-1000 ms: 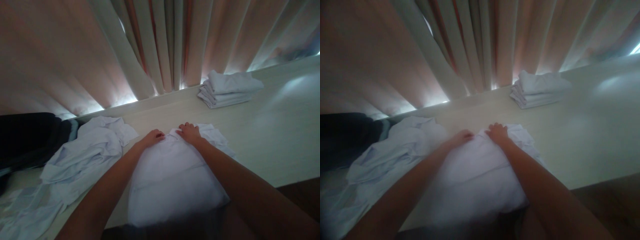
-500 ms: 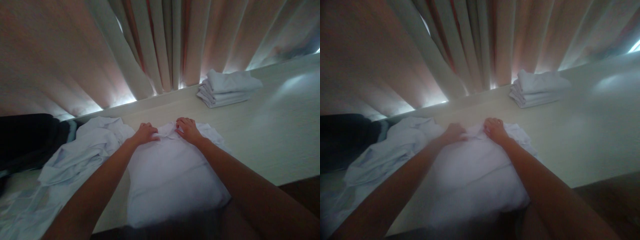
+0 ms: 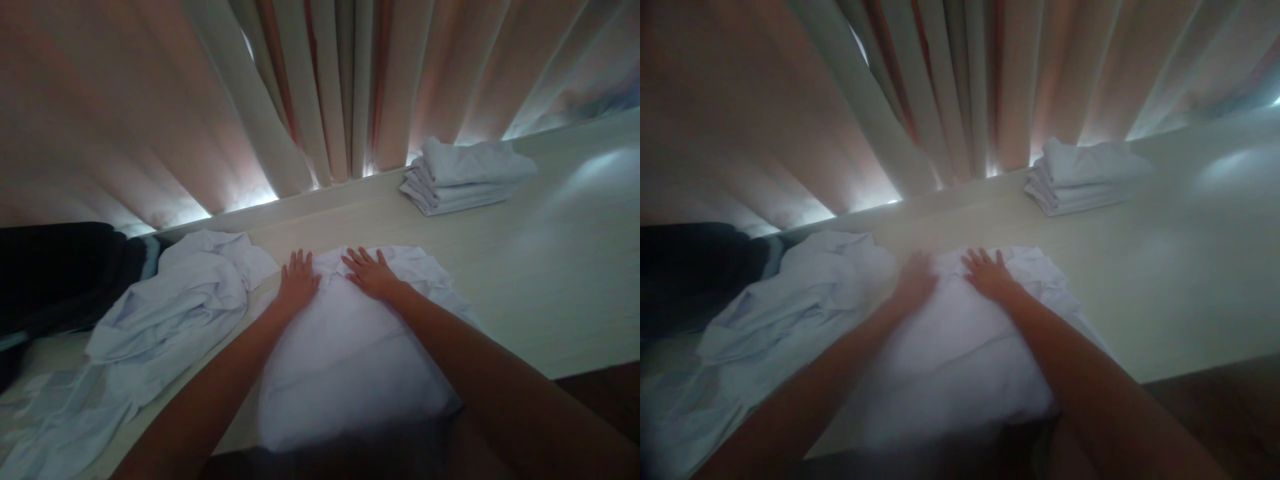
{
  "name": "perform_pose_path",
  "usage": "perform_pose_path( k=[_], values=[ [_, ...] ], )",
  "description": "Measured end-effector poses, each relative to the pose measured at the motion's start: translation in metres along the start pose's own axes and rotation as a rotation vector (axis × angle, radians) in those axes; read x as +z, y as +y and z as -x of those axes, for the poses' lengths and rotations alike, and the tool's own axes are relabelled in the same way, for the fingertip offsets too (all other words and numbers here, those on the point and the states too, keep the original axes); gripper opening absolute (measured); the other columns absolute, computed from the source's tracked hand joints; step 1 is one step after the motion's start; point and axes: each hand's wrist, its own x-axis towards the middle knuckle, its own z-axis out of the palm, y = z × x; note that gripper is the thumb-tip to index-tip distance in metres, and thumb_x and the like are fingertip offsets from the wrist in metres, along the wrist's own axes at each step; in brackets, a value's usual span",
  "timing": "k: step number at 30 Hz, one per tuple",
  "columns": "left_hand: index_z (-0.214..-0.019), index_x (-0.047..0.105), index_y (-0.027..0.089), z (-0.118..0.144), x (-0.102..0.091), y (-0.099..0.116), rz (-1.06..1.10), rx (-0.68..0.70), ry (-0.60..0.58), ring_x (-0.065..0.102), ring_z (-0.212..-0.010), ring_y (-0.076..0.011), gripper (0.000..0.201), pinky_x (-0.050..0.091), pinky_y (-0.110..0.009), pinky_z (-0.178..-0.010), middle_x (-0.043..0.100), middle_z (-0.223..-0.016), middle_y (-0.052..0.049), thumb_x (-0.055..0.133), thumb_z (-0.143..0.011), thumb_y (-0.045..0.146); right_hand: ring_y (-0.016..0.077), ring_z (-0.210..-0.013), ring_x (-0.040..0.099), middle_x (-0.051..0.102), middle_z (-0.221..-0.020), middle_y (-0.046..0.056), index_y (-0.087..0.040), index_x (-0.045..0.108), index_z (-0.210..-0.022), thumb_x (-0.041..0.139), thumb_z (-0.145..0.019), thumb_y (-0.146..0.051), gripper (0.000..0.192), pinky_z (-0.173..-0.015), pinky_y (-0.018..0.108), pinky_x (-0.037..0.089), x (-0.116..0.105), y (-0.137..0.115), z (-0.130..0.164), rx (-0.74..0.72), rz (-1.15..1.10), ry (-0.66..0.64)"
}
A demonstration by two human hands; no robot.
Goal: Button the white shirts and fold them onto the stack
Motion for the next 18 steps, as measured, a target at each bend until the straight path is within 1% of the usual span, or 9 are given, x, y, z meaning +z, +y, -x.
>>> perform_pose_path(
  k=[2, 4, 7, 9, 12, 18],
  values=[
    [-0.156, 0.020, 0.005, 0.013, 0.011, 0.007, -0.005, -0.045, -0.023, 0.012, -0.151, -0.0367, 0.070, 0.020, -0.056, -0.118, 0.015, -0.163, -0.024, 0.035, -0.099, 0.043, 0.0347, -0.150, 0.017, 0.017, -0.164, 0.005, -0.028, 0.027, -0.156, 0.027, -0.103, -0.047, 0.056, -0.113, 0.071, 0.016, 0.004, -0.001, 0.000, 0.007, 0.013, 0.004],
    [-0.156, 0.017, 0.002, 0.021, 0.020, 0.009, 0.002, -0.068, -0.059, 0.011, -0.152, -0.0354, 0.071, 0.019, -0.057, -0.118, 0.015, -0.163, -0.024, 0.030, -0.100, 0.044, 0.0348, -0.150, 0.015, 0.015, -0.165, 0.004, -0.029, 0.026, -0.157, 0.026, -0.103, -0.049, 0.058, -0.113, 0.071, 0.014, 0.008, -0.001, 0.000, 0.012, 0.023, 0.012],
    [-0.156, 0.016, 0.001, 0.019, 0.028, 0.004, 0.011, -0.060, -0.082, 0.010, -0.152, -0.0324, 0.070, 0.017, -0.055, -0.120, 0.015, -0.163, -0.024, 0.025, -0.101, 0.043, 0.0348, -0.151, 0.014, 0.013, -0.165, 0.004, -0.029, 0.024, -0.157, 0.024, -0.102, -0.054, 0.061, -0.113, 0.072, 0.013, 0.010, -0.001, -0.001, 0.025, 0.038, 0.025],
    [-0.156, 0.015, 0.001, 0.010, 0.030, -0.003, 0.007, -0.026, -0.073, 0.009, -0.153, -0.0303, 0.069, 0.016, -0.053, -0.121, 0.015, -0.163, -0.023, 0.024, -0.101, 0.042, 0.0352, -0.151, 0.014, 0.012, -0.165, 0.004, -0.028, 0.023, -0.158, 0.022, -0.102, -0.056, 0.063, -0.112, 0.073, 0.012, 0.012, -0.001, -0.003, 0.046, 0.046, 0.032],
    [-0.157, 0.014, 0.002, -0.010, 0.033, -0.012, 0.003, 0.026, -0.070, 0.009, -0.153, -0.0284, 0.069, 0.016, -0.050, -0.122, 0.014, -0.163, -0.021, 0.024, -0.101, 0.041, 0.0358, -0.151, 0.012, 0.011, -0.165, 0.004, -0.029, 0.019, -0.158, 0.019, -0.101, -0.056, 0.064, -0.111, 0.075, 0.012, 0.015, 0.002, -0.012, 0.088, 0.059, 0.037],
    [-0.157, 0.014, 0.003, -0.060, 0.044, -0.028, 0.013, 0.065, -0.062, 0.010, -0.153, -0.0292, 0.070, 0.016, -0.052, -0.121, 0.011, -0.164, -0.019, 0.025, -0.100, 0.042, 0.0356, -0.151, 0.010, 0.008, -0.166, 0.004, -0.028, 0.016, -0.159, 0.015, -0.100, -0.058, 0.066, -0.111, 0.075, 0.009, 0.016, 0.017, -0.047, 0.163, 0.075, 0.012]
  ],
)
